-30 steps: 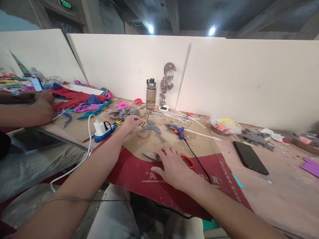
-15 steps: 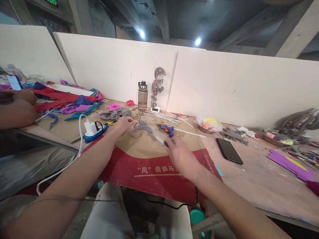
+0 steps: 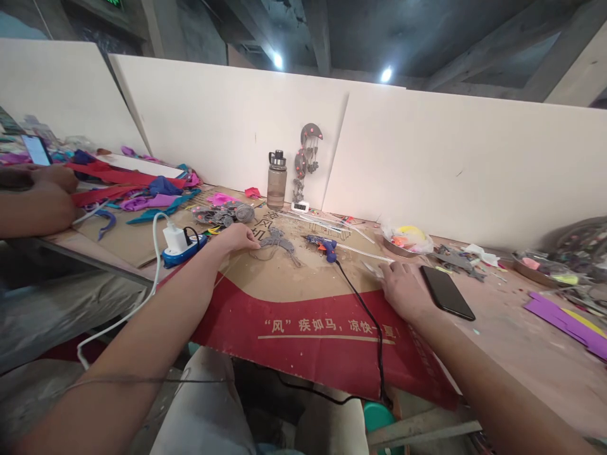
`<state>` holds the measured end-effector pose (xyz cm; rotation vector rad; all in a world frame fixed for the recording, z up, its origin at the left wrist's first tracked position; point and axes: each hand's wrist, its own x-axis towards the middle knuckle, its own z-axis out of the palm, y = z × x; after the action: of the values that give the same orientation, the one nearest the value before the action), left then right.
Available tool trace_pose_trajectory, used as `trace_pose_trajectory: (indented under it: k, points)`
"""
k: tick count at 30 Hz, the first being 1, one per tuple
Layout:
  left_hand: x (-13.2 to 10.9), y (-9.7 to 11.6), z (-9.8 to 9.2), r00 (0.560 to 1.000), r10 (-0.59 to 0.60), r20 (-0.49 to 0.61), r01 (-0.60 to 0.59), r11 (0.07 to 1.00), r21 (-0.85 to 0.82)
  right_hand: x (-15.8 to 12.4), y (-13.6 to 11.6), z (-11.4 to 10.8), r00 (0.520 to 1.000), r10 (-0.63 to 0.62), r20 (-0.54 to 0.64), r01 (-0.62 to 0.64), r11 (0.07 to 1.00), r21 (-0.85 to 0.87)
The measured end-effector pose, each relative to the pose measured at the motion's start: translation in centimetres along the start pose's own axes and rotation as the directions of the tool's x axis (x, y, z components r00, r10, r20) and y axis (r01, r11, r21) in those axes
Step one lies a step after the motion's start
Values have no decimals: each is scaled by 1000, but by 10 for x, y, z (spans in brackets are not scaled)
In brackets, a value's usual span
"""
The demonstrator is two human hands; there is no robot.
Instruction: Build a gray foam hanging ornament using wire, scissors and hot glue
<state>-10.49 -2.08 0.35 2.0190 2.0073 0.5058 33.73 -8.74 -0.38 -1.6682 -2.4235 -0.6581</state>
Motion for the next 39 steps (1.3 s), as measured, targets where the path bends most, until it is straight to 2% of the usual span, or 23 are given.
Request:
trace_pose_trajectory:
  k: [2, 4, 7, 9, 11, 13, 18, 20, 22, 24, 27, 30, 32, 35, 36, 37, 39]
  points:
    - [0, 1, 1, 999, 30, 21, -29, 1000, -7, 13, -28, -16, 994, -24, -107, 37, 992, 122]
    - [-1, 3, 0, 999, 44, 15, -43, 999, -19, 29, -68, -34, 978, -65, -199, 126, 943, 309]
    - [-3, 6, -2, 996, 83, -24, -84, 995, -55, 57, -136, -51, 937, -234, -260, 330, 835, 440]
    - [-4, 6, -4, 991, 132, -25, -134, 986, -99, 75, -174, -51, 911, -338, -236, 410, 798, 441]
    - [-3, 5, -6, 984, 181, 5, -178, 972, -157, 90, -200, -43, 912, -371, -173, 408, 797, 445]
    - [-3, 5, -7, 975, 214, 66, -198, 961, -194, 101, -215, -32, 925, -367, -102, 371, 805, 462]
    - [-6, 7, -10, 952, 220, 212, -181, 965, -190, 114, -222, -13, 939, -338, -58, 310, 764, 566]
    - [-6, 9, -10, 963, 204, 176, -164, 963, -215, 115, -219, -12, 941, -332, -72, 304, 729, 614]
    - [-4, 9, -8, 982, 183, 51, -163, 951, -262, 113, -216, -15, 939, -333, -83, 303, 691, 656]
    - [-1, 9, -5, 982, 181, -57, -190, 932, -308, 111, -212, -19, 941, -329, -79, 291, 669, 684]
    - [1, 9, -1, 974, 220, -49, -224, 924, -310, 109, -203, -26, 946, -322, -47, 259, 658, 707]
    - [-3, 12, 1, 976, 220, 5, -214, 955, -206, 109, -192, -32, 933, -360, 4, 238, 627, 742]
    - [-6, 13, 1, 979, 202, 25, -197, 970, -141, 111, -183, -38, 884, -456, 100, 217, 591, 777]
    - [-6, 11, 2, 979, 198, 37, -191, 972, -136, 113, -174, -46, 739, -627, 247, 152, 512, 845]
    - [-4, 9, 3, 980, 198, 37, -190, 969, -158, 113, -173, -47, 740, -626, 245, 140, 500, 855]
    - [-2, 7, 3, 981, 191, 36, -181, 966, -186, 114, -174, -48, 785, -585, 206, 148, 499, 854]
    - [1, 1, 5, 987, 156, 37, -142, 959, -244, 116, -180, -46, 907, -419, 48, 204, 535, 820]
